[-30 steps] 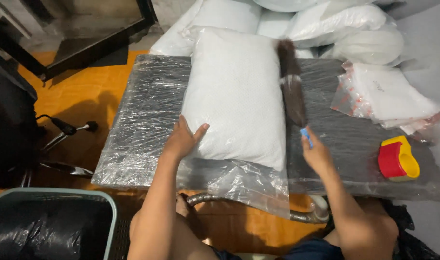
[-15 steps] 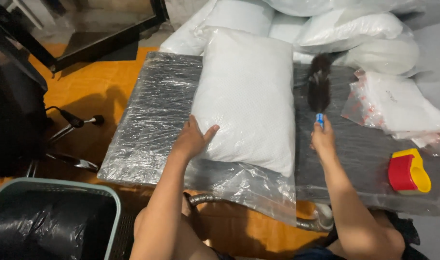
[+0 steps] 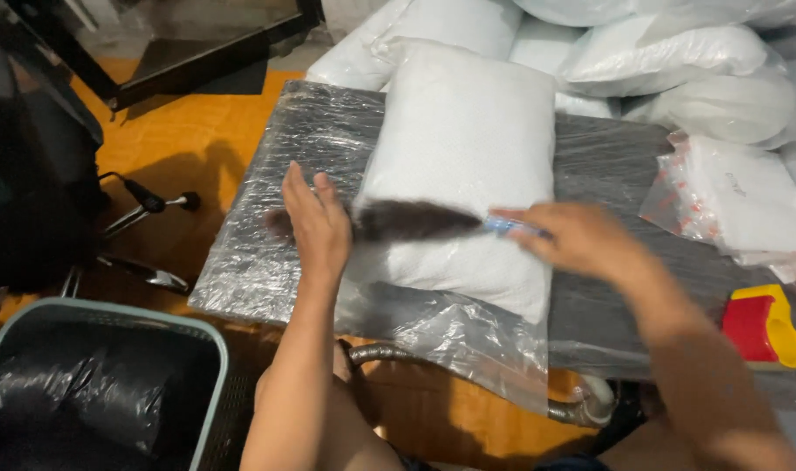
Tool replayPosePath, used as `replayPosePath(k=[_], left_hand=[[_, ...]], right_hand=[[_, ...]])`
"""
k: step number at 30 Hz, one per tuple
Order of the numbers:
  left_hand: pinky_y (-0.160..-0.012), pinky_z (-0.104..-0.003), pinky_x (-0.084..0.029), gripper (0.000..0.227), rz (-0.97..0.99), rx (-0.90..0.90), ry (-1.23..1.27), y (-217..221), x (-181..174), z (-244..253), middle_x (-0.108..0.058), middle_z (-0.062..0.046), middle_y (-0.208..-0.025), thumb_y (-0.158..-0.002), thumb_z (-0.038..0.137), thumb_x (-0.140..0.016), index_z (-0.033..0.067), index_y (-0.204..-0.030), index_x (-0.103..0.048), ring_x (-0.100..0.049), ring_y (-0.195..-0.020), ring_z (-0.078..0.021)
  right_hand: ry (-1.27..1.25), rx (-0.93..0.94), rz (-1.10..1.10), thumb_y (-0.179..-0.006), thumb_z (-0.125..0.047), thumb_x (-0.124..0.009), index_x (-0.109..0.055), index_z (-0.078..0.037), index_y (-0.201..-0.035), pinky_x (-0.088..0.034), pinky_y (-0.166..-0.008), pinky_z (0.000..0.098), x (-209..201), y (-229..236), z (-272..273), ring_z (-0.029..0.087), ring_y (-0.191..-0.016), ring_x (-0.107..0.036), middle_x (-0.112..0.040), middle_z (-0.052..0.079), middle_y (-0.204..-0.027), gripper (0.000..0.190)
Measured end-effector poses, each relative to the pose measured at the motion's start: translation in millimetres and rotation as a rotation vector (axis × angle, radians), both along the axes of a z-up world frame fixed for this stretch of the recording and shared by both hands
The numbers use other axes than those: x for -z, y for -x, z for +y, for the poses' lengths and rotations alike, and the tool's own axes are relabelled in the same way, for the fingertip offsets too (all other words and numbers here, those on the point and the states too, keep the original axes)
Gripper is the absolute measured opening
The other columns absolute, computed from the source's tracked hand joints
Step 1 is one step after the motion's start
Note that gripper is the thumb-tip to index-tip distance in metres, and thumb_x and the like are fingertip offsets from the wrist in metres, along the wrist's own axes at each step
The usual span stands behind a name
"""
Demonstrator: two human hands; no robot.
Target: Preparing a pillow for packaging by dusting it and using a vacuum hose to compress it inside a plastic sleeve.
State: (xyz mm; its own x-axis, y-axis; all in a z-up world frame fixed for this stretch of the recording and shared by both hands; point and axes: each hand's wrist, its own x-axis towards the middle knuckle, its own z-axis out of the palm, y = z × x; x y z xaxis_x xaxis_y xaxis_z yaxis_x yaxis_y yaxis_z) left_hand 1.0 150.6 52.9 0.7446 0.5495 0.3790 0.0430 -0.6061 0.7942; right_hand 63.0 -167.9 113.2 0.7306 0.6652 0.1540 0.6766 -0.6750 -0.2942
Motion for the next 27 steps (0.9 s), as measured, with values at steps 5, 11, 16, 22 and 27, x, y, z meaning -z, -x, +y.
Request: replayPosePath(k=[5, 11, 16, 22, 27], left_hand=[[-0.121, -0.051, -0.022, 0.085, 0.133, 0.092, 0.070, -13, 25, 1, -0.030, -0.033, -0.157, -0.103, 0.058, -0.021, -0.0131, -0.150, -0.029, -0.028, -0.147, -0.0441], [-0.119, -0.053, -0.025, 0.091, 0.243, 0.154, 0.082, -18, 25, -5, -0.033, -0.036, -0.154, -0.101, 0.062, -0.020, -0.0136, -0.150, -0.030, -0.032, -0.145, -0.0468], [-0.116, -0.052, -0.031, 0.092, 0.257, 0.182, 0.066, -19, 28, -6, -0.037, -0.037, -0.150, -0.101, 0.062, -0.024, -0.0152, -0.150, -0.029, -0.039, -0.141, -0.0475], [-0.118, -0.054, -0.027, 0.093, 0.473, 0.203, 0.039, -19, 32, -3, -0.029, -0.034, -0.157, -0.098, 0.066, -0.028, -0.0081, -0.155, -0.025, -0.031, -0.145, -0.0469], [-0.116, -0.062, -0.030, 0.097, 0.709, 0.268, 0.040, -23, 29, -5, -0.025, -0.030, -0.160, -0.094, 0.070, -0.021, -0.0021, -0.159, -0.015, -0.031, -0.146, -0.0450]], right_hand=[[0.373, 0.455, -0.200, -0.105, -0.049, -0.049, -0.062, -0.038, -0.147, -0.058, -0.071, 0.0451, 0, -83, -16, 0.034, -0.080, -0.074, -0.078, 0.010, -0.107, 0.045], [0.283, 0.410, -0.351, -0.106, -0.043, -0.048, -0.059, -0.032, -0.150, -0.059, -0.065, 0.0469, 11, -46, 21, 0.035, -0.077, -0.074, -0.075, 0.010, -0.108, 0.047], [0.274, 0.374, -0.064, -0.105, -0.049, -0.042, -0.060, -0.038, -0.146, -0.058, -0.073, 0.0420, 61, -70, -8, 0.030, -0.092, -0.074, -0.072, 0.002, -0.130, 0.046], [0.113, 0.682, -0.617, -0.112, -0.028, -0.059, -0.071, -0.015, -0.147, -0.055, -0.057, 0.0493, 155, -127, -132, 0.043, -0.066, -0.070, -0.075, 0.022, -0.084, 0.040], [0.297, 0.935, -0.280, -0.105, -0.032, -0.056, -0.058, 0.005, -0.143, -0.040, -0.084, 0.0582, 231, -105, -204, 0.052, -0.103, -0.060, -0.063, 0.039, -0.119, 0.053]])
